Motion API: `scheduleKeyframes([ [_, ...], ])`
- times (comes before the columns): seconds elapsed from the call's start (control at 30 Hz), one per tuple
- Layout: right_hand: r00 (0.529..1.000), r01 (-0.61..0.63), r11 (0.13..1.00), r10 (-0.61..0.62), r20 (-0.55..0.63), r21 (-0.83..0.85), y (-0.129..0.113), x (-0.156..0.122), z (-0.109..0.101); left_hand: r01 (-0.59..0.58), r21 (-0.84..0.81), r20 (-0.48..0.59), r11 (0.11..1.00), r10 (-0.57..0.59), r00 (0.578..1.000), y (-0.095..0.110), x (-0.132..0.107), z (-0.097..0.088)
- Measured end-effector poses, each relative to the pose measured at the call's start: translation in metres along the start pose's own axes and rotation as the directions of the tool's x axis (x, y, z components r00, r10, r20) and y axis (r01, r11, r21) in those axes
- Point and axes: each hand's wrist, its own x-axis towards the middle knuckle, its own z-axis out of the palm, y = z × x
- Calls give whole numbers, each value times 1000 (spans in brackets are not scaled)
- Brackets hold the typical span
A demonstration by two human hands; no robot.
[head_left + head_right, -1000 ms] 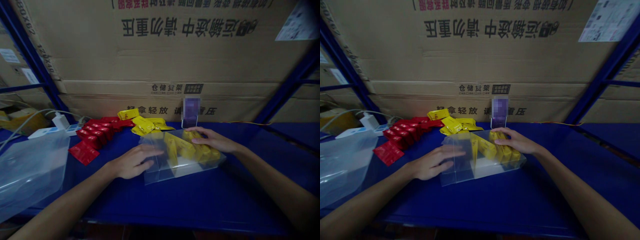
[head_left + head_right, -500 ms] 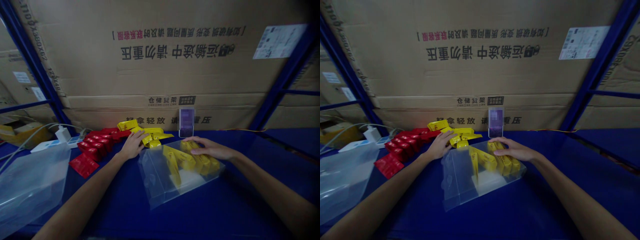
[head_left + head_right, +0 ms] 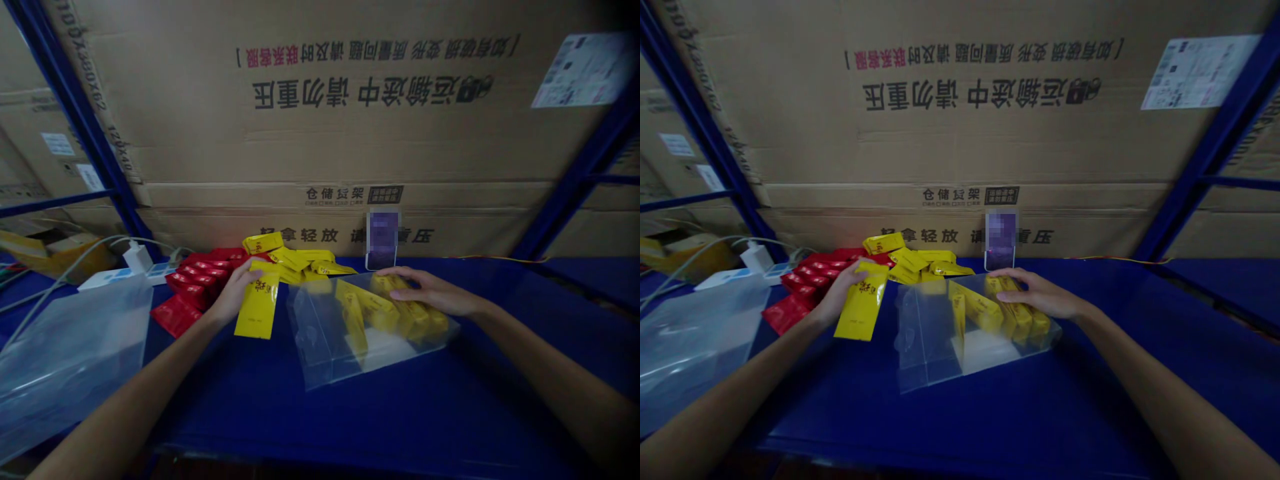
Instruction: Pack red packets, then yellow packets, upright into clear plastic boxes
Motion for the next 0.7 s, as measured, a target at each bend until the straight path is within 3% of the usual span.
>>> scheduleKeyframes([
  [0.03,1000,-8,1000,8,-9,0,1,0,0,98,22,116,995,-100,988,2,-4,-1],
  [0.1,1000,-20,1000,20,-17,-2,2,1,0,224,150,325,963,-262,909,7,-12,-2],
  [0.2,1000,-20,1000,19,-19,-19,3,0,-1,213,339,525,916,-373,765,16,-19,2],
  [0.27,1000,-23,999,23,-10,-31,3,0,-1,162,365,589,917,-362,723,21,-21,6],
  [0.33,999,-35,999,34,-6,-34,3,0,-1,125,346,609,930,-324,724,23,-22,10],
  [0.57,998,-57,997,57,-21,-43,-2,-2,1,129,286,494,949,-262,829,12,-21,14],
  [0.7,998,-65,997,64,-26,-40,-3,-2,1,172,302,464,938,-302,833,1,-17,14],
])
